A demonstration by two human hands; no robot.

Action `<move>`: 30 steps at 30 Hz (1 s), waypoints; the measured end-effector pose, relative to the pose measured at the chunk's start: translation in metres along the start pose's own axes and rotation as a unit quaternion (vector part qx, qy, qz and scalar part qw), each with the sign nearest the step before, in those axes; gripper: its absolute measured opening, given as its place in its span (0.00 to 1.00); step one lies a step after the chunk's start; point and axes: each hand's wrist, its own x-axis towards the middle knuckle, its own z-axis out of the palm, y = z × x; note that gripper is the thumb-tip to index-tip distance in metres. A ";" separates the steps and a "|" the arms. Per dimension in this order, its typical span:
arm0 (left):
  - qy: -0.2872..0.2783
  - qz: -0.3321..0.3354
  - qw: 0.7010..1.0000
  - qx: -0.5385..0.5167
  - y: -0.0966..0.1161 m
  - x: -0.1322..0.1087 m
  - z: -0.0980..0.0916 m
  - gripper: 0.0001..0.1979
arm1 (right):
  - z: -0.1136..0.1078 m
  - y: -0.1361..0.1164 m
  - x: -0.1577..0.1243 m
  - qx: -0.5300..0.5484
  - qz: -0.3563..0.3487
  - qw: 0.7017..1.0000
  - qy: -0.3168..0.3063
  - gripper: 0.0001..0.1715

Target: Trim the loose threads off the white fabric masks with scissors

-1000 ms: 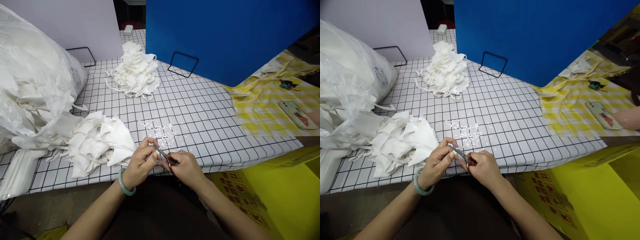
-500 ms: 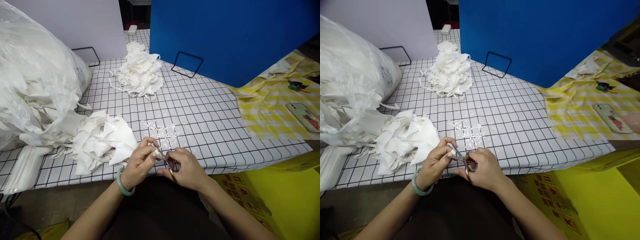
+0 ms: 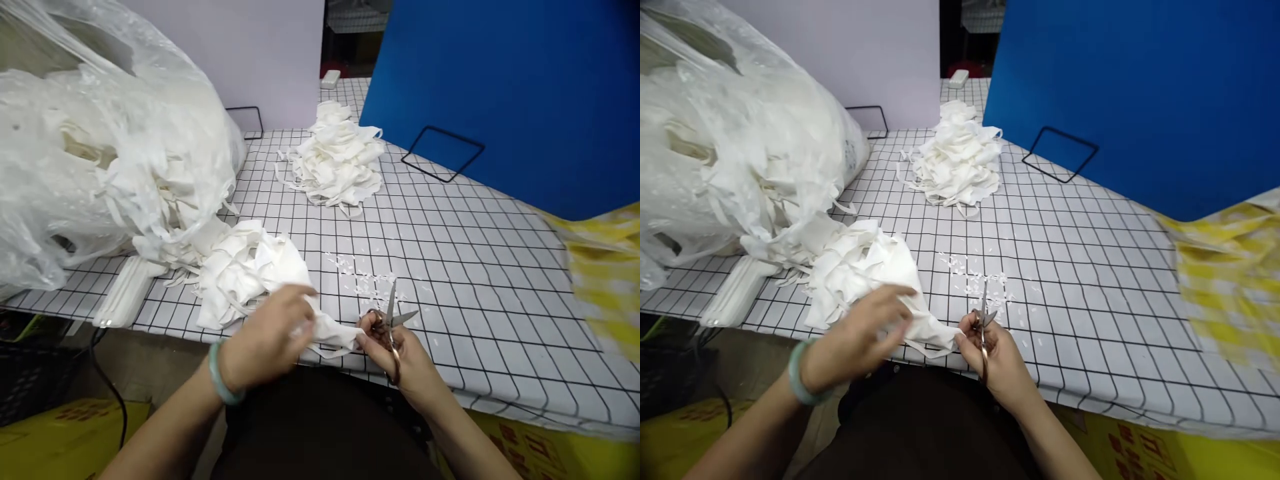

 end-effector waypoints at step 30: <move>-0.155 -0.134 0.978 -0.047 -0.092 0.011 -0.082 0.12 | 0.049 -0.021 0.033 -0.104 -0.088 0.990 -0.039 0.06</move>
